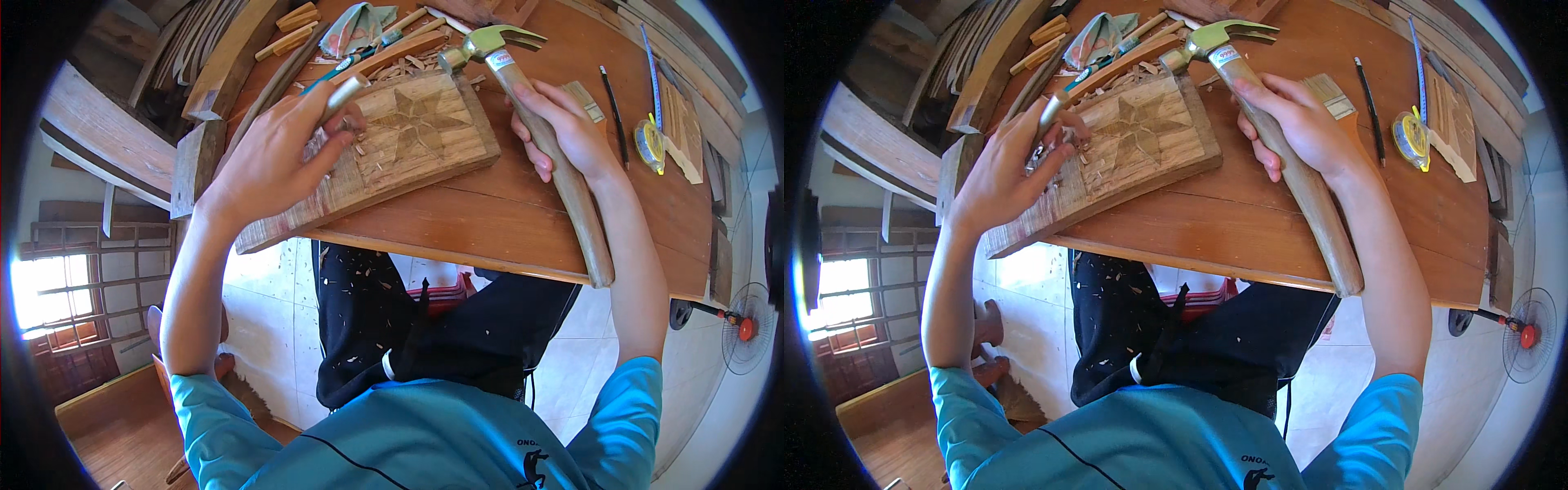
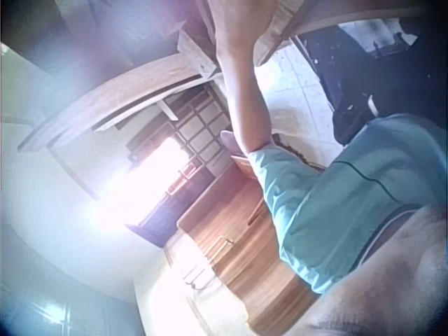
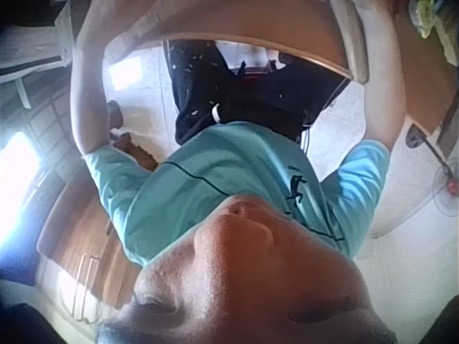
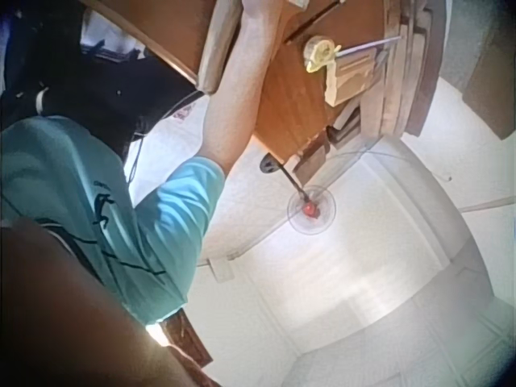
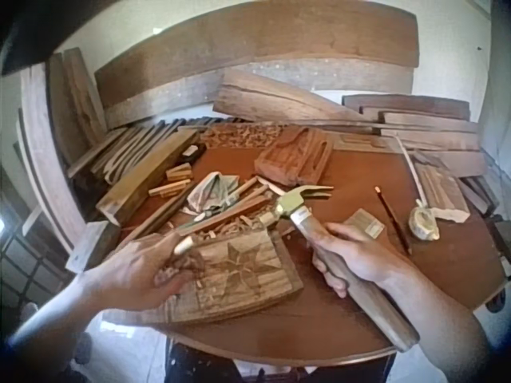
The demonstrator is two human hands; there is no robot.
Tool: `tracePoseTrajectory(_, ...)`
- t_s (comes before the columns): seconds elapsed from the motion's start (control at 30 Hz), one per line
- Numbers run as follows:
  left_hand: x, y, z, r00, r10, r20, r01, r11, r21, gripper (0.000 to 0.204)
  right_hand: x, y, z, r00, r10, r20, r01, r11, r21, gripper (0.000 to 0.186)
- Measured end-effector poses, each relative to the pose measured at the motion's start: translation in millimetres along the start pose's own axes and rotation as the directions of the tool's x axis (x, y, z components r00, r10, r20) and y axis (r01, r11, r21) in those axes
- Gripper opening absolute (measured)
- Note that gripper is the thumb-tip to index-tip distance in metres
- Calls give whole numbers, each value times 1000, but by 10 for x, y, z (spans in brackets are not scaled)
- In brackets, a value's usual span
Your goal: The recorder uses a chisel and hammer to carve a star design into a block of wood on a workshop table.
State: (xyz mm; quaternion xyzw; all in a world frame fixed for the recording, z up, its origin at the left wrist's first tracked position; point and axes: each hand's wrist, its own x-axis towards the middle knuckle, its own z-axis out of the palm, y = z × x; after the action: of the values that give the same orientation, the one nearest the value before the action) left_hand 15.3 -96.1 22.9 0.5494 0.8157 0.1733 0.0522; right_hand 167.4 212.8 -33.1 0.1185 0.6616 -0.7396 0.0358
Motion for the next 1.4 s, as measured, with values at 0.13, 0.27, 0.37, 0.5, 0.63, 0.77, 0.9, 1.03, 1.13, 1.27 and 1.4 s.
tracePoseTrajectory(0.13,-92,31,50,1000,4,-21,-1,991,137,26,-17,-9,13,1000,-6,10,6,1000,-10,36)
tracePoseTrajectory(0.27,-165,76,-3,999,40,13,-41,988,152,29,-12,-8,16,1000,-6,-4,6,1000,-28,36)
tracePoseTrajectory(0.37,-206,88,16,996,61,-72,-54,994,98,33,-6,-3,19,1000,-17,2,17,1000,-19,37)
tracePoseTrajectory(0.5,-177,76,26,998,-56,-25,58,996,72,39,5,2,-6,1000,-8,10,8,1000,-19,37)
tracePoseTrajectory(0.63,-171,43,47,1000,5,-3,-5,997,76,34,-4,-4,-1,1000,-6,3,6,1000,-16,36)
tracePoseTrajectory(0.77,-138,-89,67,972,201,-121,-195,979,61,25,6,-4,4,1000,-15,6,15,1000,-20,36)
tracePoseTrajectory(0.9,-21,-89,103,947,135,-291,-152,988,-35,24,1,2,25,1000,-3,-7,3,1000,-6,36)
tracePoseTrajectory(1.03,52,-21,125,951,0,-308,-139,892,-430,32,-10,5,19,1000,8,-27,-8,1000,-7,38)
tracePoseTrajectory(1.13,93,-134,191,947,43,-319,-244,745,-621,39,1,0,38,1000,7,-13,-7,1000,-27,39)
tracePoseTrajectory(1.27,124,-132,285,903,-37,-428,-248,768,-590,35,4,32,43,999,-3,-55,1,999,-37,36)
tracePoseTrajectory(1.4,83,-269,249,919,-22,-394,-230,781,-581,36,4,27,62,998,-9,-63,6,999,-44,37)
